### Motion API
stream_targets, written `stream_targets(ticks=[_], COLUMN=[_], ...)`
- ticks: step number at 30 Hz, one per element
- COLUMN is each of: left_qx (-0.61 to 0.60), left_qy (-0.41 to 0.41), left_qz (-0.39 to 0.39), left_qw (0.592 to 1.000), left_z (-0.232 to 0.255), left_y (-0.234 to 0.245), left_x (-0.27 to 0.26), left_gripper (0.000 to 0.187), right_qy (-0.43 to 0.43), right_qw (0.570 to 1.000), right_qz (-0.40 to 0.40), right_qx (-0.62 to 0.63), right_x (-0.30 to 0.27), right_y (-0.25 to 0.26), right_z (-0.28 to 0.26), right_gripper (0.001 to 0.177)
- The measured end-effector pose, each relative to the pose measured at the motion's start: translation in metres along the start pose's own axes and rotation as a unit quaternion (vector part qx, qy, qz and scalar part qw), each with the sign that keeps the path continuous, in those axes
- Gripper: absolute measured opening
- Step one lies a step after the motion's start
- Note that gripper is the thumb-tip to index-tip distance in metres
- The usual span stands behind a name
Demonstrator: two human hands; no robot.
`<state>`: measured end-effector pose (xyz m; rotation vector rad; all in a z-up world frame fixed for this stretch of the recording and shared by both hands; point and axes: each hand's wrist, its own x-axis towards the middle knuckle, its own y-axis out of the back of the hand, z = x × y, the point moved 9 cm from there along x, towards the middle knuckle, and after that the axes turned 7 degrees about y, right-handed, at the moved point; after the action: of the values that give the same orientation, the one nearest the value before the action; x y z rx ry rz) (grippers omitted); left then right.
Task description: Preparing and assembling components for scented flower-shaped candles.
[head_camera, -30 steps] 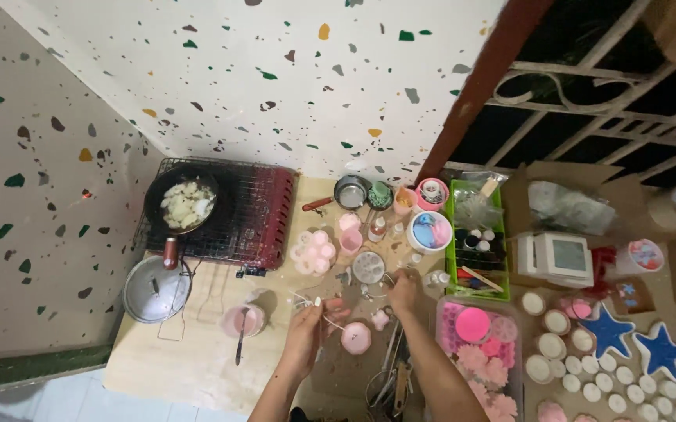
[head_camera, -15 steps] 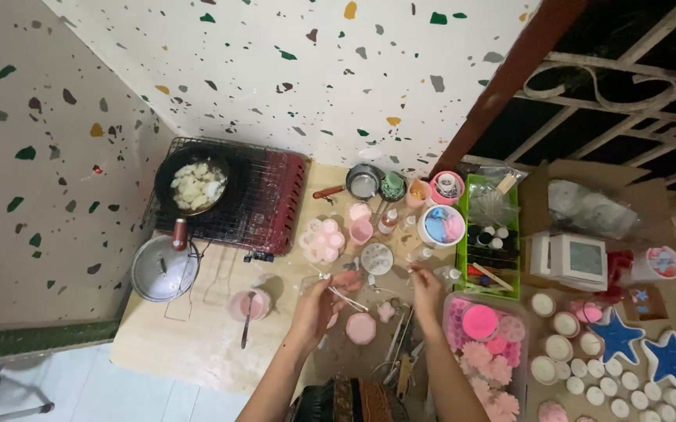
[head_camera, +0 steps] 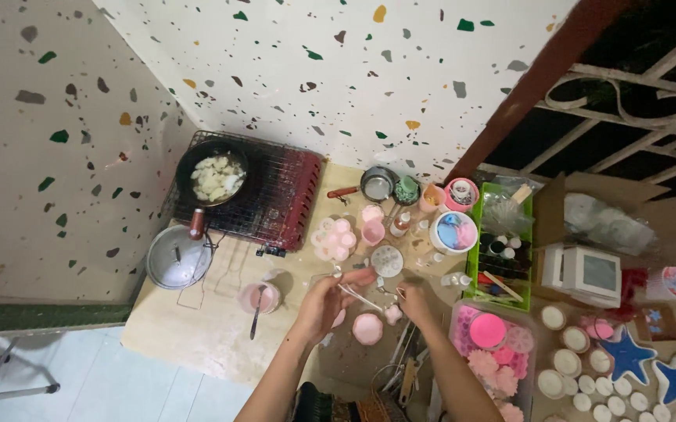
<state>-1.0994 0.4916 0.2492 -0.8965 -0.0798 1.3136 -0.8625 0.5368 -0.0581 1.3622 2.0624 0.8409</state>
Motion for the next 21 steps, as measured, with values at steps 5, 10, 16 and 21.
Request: stream_targets(ticks=[5,10,16,21], left_qx=[-0.036,-0.021,0.118,0.163], left_qy=[0.005,-0.007,0.091,-0.011], left_qz=[-0.092,-0.159,-0.137,-0.295], left_qw=[0.995,0.987,0.979,0.941], left_z=[0.020,0.022,0.000,0.037], left_y=[-0.031,-0.041,-0.043,-0.124], left_x=[-0.015,-0.023,-0.036,-0.074], left_gripper=[0.065,0.066,0.067,0.065], right_qy=[-0.051,-0.135,-0.093,-0.134], right_qw=[0.998,0.884,0.811,0.745], right_qz=[-0.021,-0.040,-0.018,0.038], right_qx=[-0.014,0.446,0.578,0.653], right_x=[-0.009,-0.049,-0.091,-0.120], right_y=[-0.035,0.018,0.152,0.159], right_z=[0.059,-0.015,-0.225,-0.248], right_gripper=[0.026,0.021,0.035,0.030])
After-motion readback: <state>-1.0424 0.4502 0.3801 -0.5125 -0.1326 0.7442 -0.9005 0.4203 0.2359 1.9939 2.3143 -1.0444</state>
